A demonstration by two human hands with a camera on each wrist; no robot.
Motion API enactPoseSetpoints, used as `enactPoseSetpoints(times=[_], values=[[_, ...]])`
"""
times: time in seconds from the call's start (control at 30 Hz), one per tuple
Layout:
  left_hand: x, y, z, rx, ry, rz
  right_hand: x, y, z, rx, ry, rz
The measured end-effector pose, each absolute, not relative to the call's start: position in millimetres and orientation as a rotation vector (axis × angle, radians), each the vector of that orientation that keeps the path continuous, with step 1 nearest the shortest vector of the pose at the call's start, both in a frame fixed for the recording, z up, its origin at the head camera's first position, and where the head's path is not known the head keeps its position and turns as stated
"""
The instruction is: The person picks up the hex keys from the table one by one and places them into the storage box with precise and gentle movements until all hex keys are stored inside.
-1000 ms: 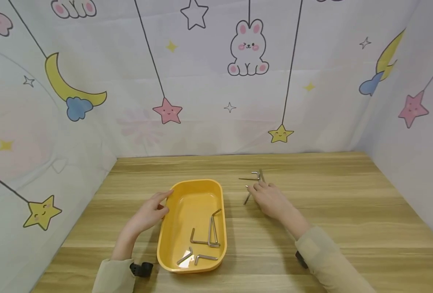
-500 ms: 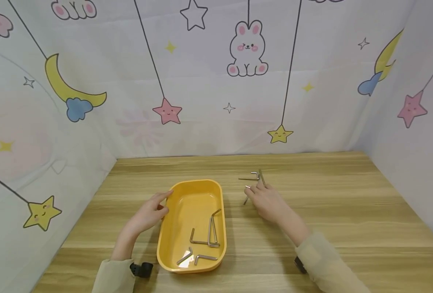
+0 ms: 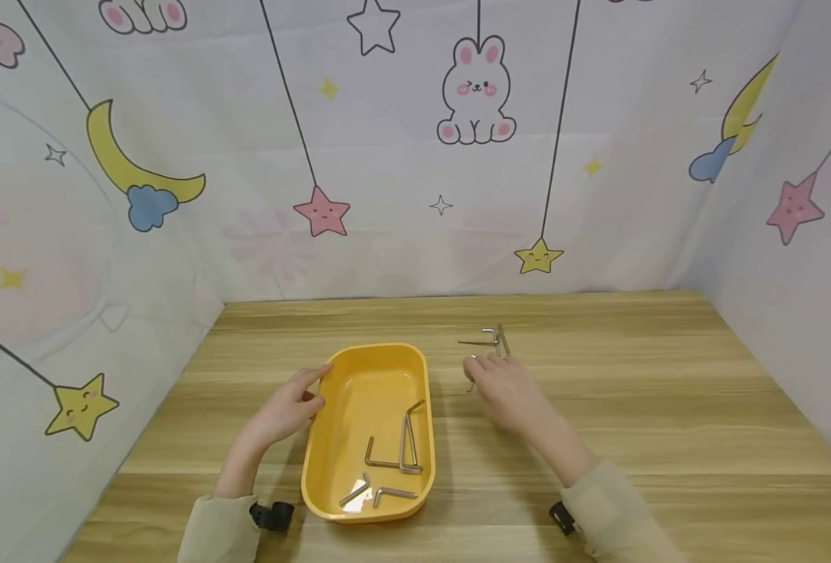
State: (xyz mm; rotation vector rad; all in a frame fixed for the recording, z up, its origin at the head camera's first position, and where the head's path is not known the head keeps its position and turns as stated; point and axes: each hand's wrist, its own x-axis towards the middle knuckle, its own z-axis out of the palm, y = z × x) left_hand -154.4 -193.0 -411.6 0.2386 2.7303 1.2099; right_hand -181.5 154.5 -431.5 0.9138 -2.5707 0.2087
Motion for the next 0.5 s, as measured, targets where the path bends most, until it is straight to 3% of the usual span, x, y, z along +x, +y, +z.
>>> enactPoseSetpoints(times=[0.5], values=[[-154, -193, -412, 0.240, 2.728, 1.207, -171, 141, -428, 0.824, -2.640, 0.489]])
